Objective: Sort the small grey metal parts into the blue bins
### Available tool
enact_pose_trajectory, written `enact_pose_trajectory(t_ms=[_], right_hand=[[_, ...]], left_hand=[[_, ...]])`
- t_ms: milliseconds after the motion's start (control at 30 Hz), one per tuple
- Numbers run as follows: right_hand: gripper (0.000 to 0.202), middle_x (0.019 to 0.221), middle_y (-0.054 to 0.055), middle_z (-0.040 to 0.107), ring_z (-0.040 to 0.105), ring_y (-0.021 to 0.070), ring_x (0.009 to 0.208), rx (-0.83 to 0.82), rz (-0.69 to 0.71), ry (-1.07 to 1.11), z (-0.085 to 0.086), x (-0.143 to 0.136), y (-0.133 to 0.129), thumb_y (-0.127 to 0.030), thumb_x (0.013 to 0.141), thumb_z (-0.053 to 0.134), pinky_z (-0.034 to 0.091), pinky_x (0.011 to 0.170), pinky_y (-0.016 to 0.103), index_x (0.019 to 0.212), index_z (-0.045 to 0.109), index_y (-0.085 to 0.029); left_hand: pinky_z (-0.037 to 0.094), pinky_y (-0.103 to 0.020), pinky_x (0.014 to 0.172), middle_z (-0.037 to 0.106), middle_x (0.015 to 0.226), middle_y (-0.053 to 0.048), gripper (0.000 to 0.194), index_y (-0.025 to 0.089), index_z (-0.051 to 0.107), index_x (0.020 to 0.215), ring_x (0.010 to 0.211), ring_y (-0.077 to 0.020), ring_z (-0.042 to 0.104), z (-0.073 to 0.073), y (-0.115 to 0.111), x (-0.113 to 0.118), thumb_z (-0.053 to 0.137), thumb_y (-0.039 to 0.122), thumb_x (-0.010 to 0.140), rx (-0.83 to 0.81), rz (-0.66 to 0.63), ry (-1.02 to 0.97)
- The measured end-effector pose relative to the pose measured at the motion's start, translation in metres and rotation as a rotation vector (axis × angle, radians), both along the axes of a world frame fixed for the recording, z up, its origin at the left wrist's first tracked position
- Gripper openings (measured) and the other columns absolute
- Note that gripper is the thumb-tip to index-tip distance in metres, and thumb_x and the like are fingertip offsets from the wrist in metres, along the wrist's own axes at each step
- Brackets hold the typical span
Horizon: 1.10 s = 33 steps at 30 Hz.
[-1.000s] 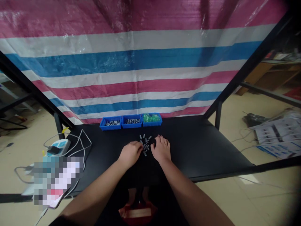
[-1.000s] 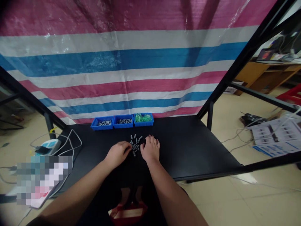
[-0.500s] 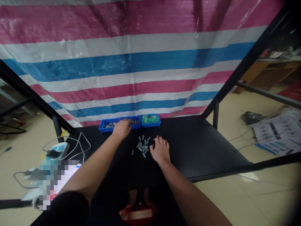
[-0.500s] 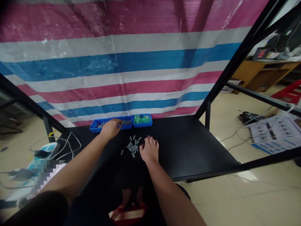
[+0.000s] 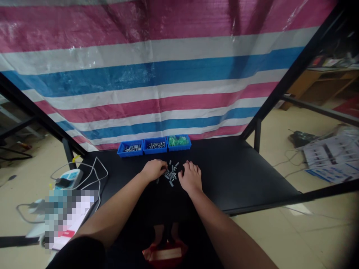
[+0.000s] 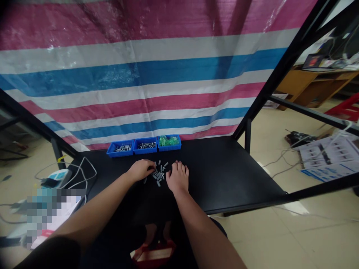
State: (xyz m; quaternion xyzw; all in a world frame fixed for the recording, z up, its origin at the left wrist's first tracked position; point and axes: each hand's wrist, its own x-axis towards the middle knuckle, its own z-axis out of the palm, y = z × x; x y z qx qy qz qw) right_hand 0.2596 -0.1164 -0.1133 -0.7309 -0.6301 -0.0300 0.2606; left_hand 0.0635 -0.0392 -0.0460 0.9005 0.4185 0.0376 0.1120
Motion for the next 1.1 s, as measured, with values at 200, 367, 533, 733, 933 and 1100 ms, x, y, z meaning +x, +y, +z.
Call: enact_pose_trajectory(t_ms=[200,367,533,733,933,1100], right_hand=[[0.028,0.133,0.015,0.061,0.05,0.0306,0.127,0.013,0.003,0.008,0.001,0.0,-0.001,-0.022,0.086,0.055,0.025,0.114,0.048,0.113,0.062,-0.018],[0.029,0.134,0.015,0.06,0.049,0.0296,0.128,-0.012,0.0,0.0,0.003,0.0,-0.001,-0.023,0.086,0.055,0.025,0.114,0.047,0.114,0.062,-0.018],[0.028,0.135,0.014,0.06,0.049,0.0288,0.129,-0.031,-0.002,-0.003,0.002,0.0,-0.001,-0.023,0.087,0.054,0.023,0.115,0.046,0.114,0.062,-0.019],[0.028,0.135,0.013,0.059,0.048,0.0283,0.129,-0.04,-0.003,-0.02,0.001,0.001,0.0,-0.023,0.087,0.053,0.022,0.116,0.045,0.114,0.061,-0.019],[0.028,0.129,0.012,0.061,0.049,0.0301,0.126,0.0,0.041,-0.031,0.005,0.001,-0.004,-0.023,0.088,0.055,0.027,0.112,0.048,0.115,0.062,-0.021],[0.033,0.116,0.008,0.064,0.054,0.0255,0.11,-0.009,0.282,-0.046,0.014,0.002,-0.006,-0.023,0.091,0.055,0.038,0.098,0.038,0.123,0.064,-0.029]], left_hand=[[0.05,-0.027,0.078,0.071,0.09,-0.004,0.01,0.022,0.072,0.088,0.086,-0.0196,0.068,-0.006,0.002,0.001,0.064,0.019,0.083,0.049,0.029,-0.081],[0.051,-0.029,0.084,0.069,0.098,-0.007,0.016,0.019,0.07,0.097,0.092,-0.0193,0.065,0.023,0.013,-0.007,0.054,0.023,0.095,0.33,0.124,-0.441],[0.051,-0.032,0.089,0.07,0.097,-0.007,0.016,0.019,0.07,0.095,0.095,-0.0201,0.065,0.051,0.035,-0.019,0.057,0.027,0.095,0.596,0.189,-0.644],[0.051,-0.035,0.088,0.071,0.106,-0.007,0.017,0.021,0.072,0.1,0.105,-0.0256,0.063,0.06,0.059,-0.033,0.059,0.03,0.094,0.531,0.224,-0.404],[0.051,-0.033,0.086,0.069,0.095,-0.006,0.024,0.02,0.067,0.102,0.091,-0.0207,0.064,0.067,0.001,-0.065,0.048,0.033,0.099,0.382,0.205,-0.492],[0.051,-0.035,0.091,0.067,0.103,-0.007,0.027,0.023,0.064,0.102,0.1,-0.0218,0.064,0.036,-0.104,-0.109,0.04,0.035,0.1,0.109,0.259,-0.519]])
